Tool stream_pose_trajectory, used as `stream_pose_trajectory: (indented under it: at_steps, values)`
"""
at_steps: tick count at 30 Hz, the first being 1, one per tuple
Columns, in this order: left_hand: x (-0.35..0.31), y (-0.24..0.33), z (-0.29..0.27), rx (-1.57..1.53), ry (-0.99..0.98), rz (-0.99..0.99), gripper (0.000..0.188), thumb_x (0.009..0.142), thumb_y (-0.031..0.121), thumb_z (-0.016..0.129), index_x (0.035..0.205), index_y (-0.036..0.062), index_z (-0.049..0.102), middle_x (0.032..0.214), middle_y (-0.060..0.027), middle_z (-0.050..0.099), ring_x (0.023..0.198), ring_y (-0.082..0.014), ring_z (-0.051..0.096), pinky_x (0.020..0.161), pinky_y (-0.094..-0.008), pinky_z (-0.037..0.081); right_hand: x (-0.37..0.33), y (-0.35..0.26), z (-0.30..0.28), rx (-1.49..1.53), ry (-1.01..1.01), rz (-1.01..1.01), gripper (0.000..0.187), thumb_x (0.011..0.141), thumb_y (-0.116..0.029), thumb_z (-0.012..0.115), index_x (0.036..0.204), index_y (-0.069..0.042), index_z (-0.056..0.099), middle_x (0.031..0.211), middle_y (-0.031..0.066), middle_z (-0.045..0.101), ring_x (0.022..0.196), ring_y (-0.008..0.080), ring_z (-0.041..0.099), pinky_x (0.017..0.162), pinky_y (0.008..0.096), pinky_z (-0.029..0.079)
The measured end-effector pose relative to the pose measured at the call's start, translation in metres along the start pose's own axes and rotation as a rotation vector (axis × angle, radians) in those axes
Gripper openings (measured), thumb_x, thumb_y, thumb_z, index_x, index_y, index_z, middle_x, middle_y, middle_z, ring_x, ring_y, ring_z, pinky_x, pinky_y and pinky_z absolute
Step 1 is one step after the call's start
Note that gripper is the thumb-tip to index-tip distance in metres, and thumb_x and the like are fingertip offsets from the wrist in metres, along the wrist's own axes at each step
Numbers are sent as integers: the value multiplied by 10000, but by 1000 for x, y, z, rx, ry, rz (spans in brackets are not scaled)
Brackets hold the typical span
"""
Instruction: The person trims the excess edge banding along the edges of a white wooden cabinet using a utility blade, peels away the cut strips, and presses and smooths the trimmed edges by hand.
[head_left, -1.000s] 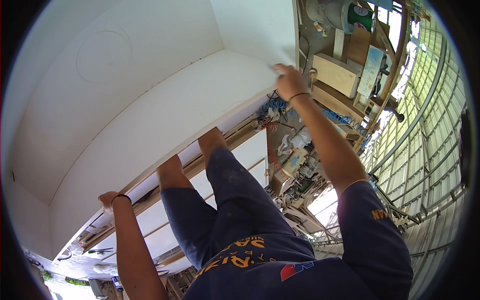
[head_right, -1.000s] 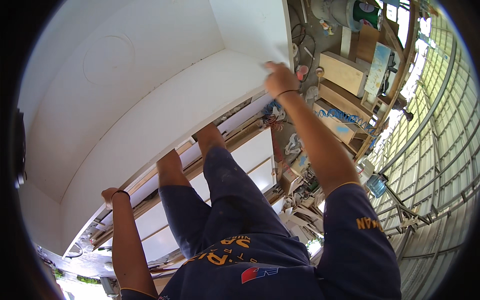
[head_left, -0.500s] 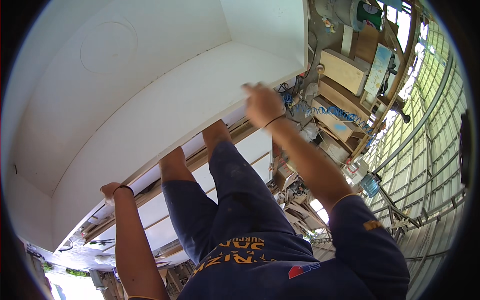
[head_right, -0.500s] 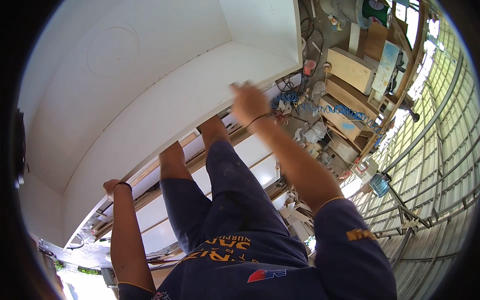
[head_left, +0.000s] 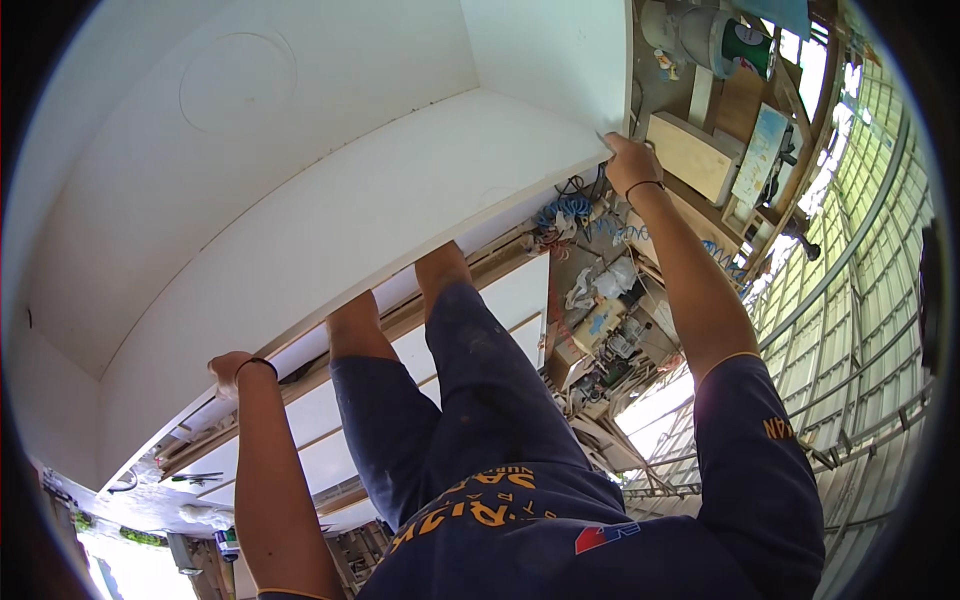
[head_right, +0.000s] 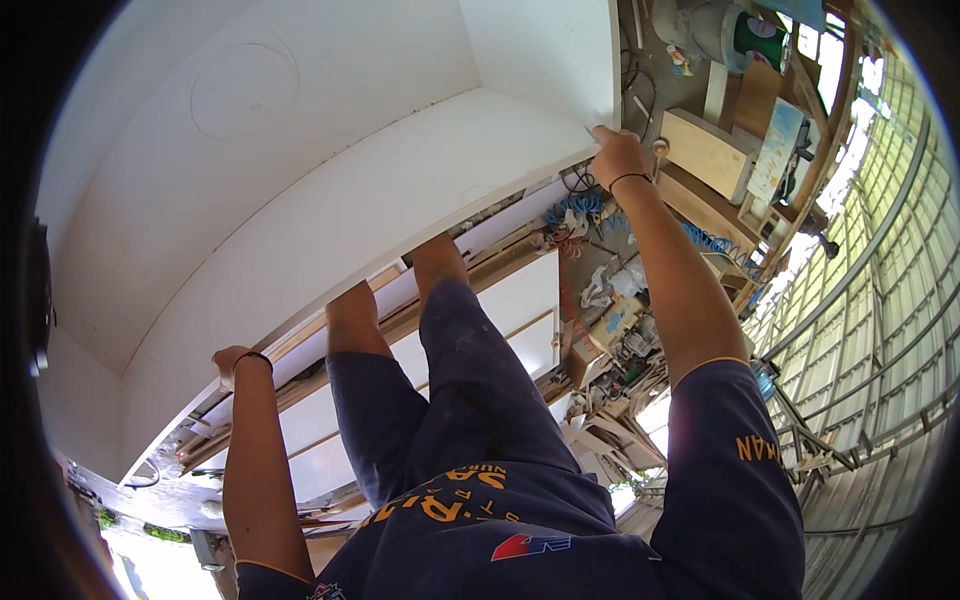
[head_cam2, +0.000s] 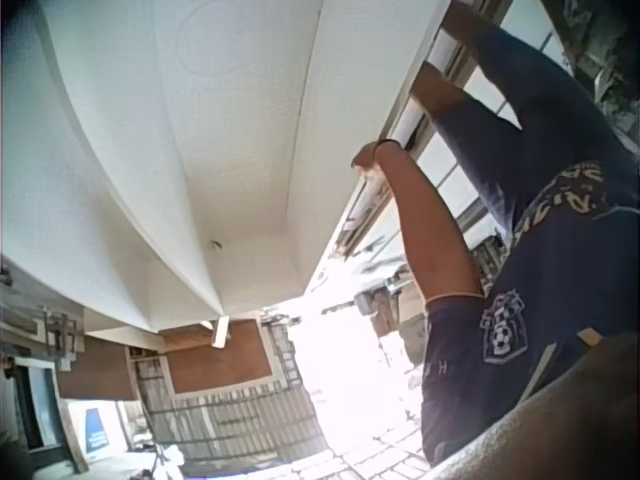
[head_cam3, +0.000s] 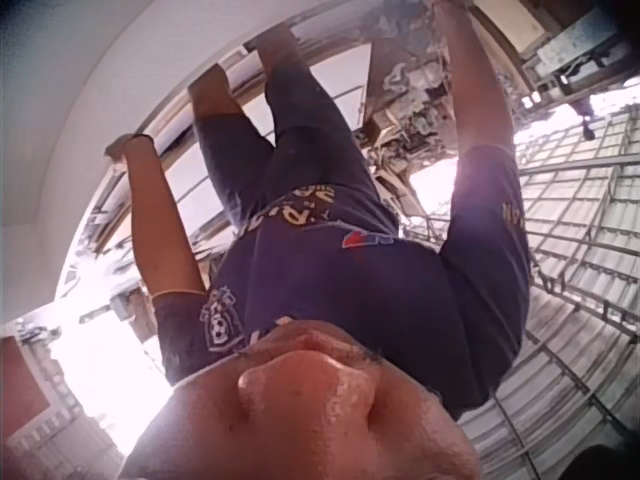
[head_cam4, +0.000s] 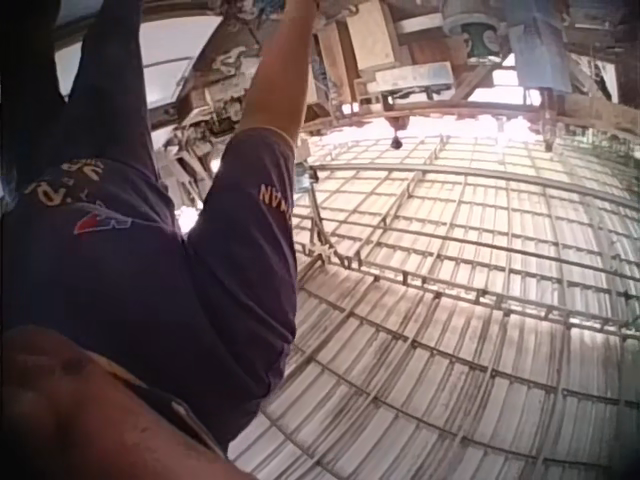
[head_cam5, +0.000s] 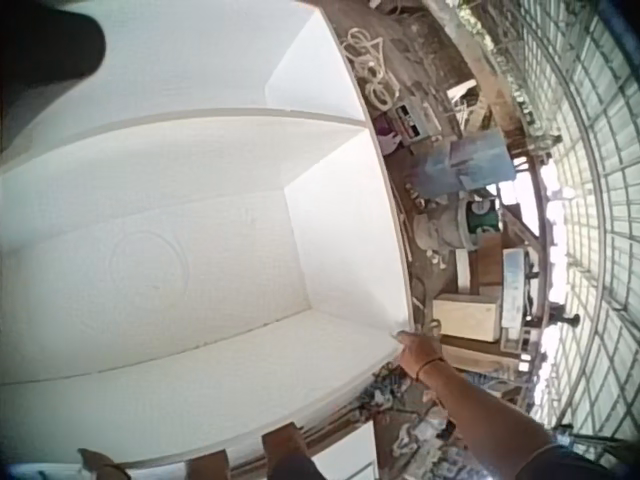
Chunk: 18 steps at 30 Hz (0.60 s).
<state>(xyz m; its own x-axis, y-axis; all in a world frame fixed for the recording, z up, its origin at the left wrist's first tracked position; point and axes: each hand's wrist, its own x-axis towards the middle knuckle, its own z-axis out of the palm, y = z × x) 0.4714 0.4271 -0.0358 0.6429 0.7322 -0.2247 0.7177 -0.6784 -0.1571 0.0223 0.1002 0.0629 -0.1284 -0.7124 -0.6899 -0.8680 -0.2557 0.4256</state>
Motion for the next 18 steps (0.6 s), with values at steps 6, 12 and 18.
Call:
stream_pose_trajectory:
  at_steps: [6, 12, 18]
  values:
    - [10, -3, -1, 7, -7, -5, 503, 862, 359, 396, 1196, -15, 358, 1156, -262, 535, 1011, -388, 573, 844, -459, 477, -87, -150, 1, 204, -103, -221, 383, 736, -129, 579, 1117, -85, 571, 997, 169, 602, 1007, 317, 575, 816, 411, 489]
    - [7, 0, -4, -94, -69, -100, 507, 860, 359, 397, 1192, -23, 368, 1162, -263, 532, 1022, -382, 568, 861, -459, 470, -129, -237, -8, 422, -159, -452, 372, 774, -100, 479, 1136, -105, 563, 1004, 164, 593, 1006, 320, 555, 848, 437, 456]
    - [-7, 2, -13, -76, -18, -104, 520, 856, 356, 394, 1202, -31, 375, 1170, -262, 530, 1033, -384, 563, 869, -463, 466, -4, -37, -7, 194, 4, -114, 331, 743, -64, 517, 1053, -100, 630, 979, 175, 642, 943, 330, 605, 808, 405, 485]
